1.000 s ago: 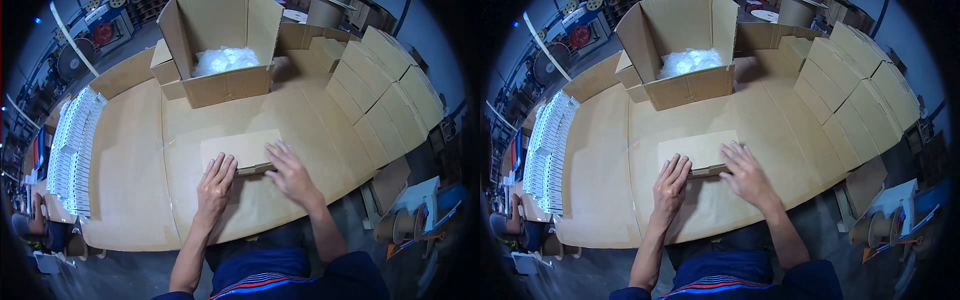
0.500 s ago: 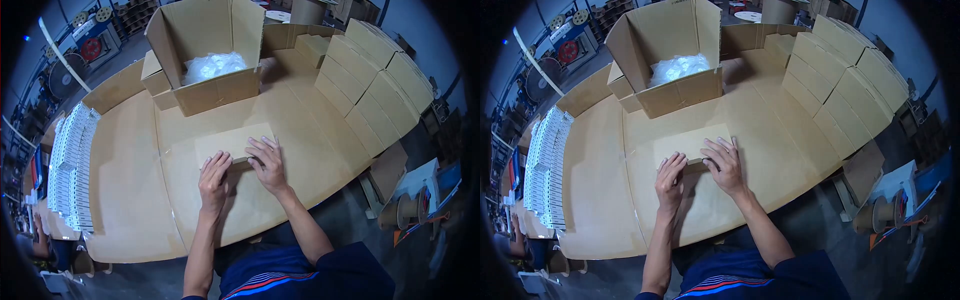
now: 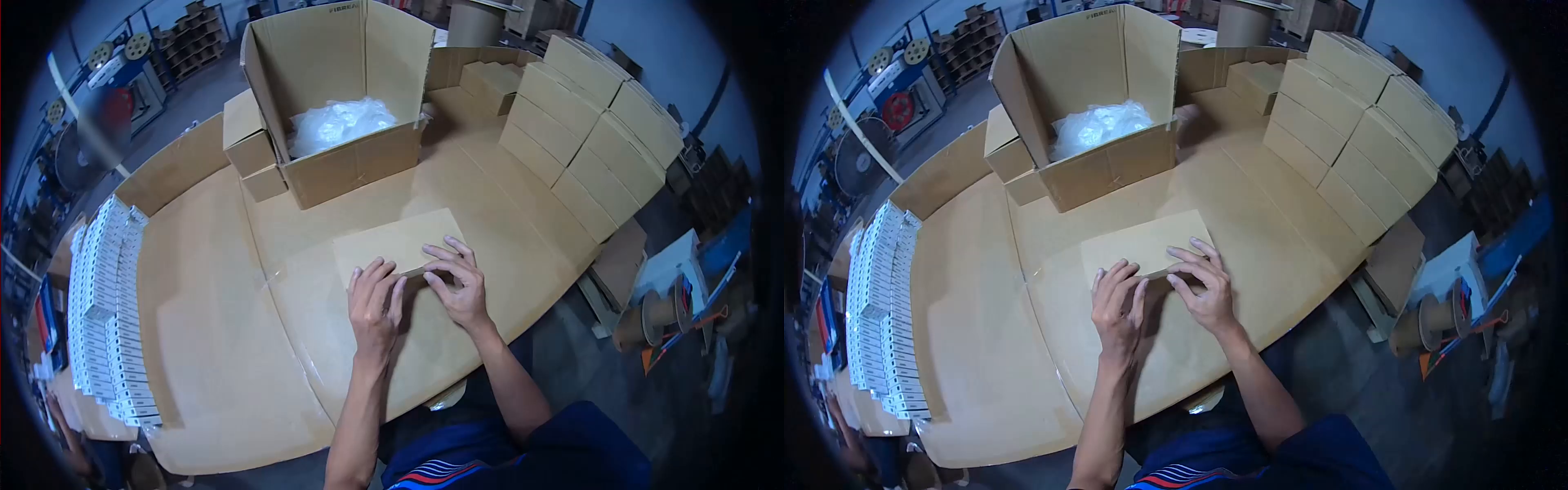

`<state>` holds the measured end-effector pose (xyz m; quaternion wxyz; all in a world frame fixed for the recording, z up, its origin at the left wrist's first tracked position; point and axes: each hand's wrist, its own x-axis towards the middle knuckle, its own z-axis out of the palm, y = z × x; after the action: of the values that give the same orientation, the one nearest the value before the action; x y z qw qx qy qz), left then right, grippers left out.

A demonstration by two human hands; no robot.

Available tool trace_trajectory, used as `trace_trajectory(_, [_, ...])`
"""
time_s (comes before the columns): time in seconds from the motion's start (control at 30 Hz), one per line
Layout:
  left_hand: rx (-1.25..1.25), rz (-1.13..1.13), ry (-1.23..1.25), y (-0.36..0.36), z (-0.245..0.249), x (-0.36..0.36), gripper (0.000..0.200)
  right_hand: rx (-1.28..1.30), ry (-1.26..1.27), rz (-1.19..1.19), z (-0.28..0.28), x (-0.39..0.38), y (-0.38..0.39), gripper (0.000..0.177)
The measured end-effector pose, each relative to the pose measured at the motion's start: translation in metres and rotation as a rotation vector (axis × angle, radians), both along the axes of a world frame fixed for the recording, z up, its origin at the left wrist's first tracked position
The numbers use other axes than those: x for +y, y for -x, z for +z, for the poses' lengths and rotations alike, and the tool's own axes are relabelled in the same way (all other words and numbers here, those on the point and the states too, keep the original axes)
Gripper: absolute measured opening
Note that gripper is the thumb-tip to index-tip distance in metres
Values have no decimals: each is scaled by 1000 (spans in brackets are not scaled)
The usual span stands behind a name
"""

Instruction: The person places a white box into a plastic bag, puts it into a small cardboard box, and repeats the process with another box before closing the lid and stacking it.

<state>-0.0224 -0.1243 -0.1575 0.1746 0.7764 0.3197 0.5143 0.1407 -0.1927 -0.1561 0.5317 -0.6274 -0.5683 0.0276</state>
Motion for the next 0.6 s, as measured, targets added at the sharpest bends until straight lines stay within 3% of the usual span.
trace_trajectory(0.17, [171, 165, 28, 3, 19, -13, 8, 7, 17, -76, 1, 3, 7, 6])
trace_trajectory(0.33, [42, 102, 181, -5, 6, -12, 5, -9, 12, -93, 2, 6, 10, 7])
trace_trajectory(0.6, [71, 132, 179, -8, 5, -7, 6, -11, 17, -122, 3, 9, 14, 11])
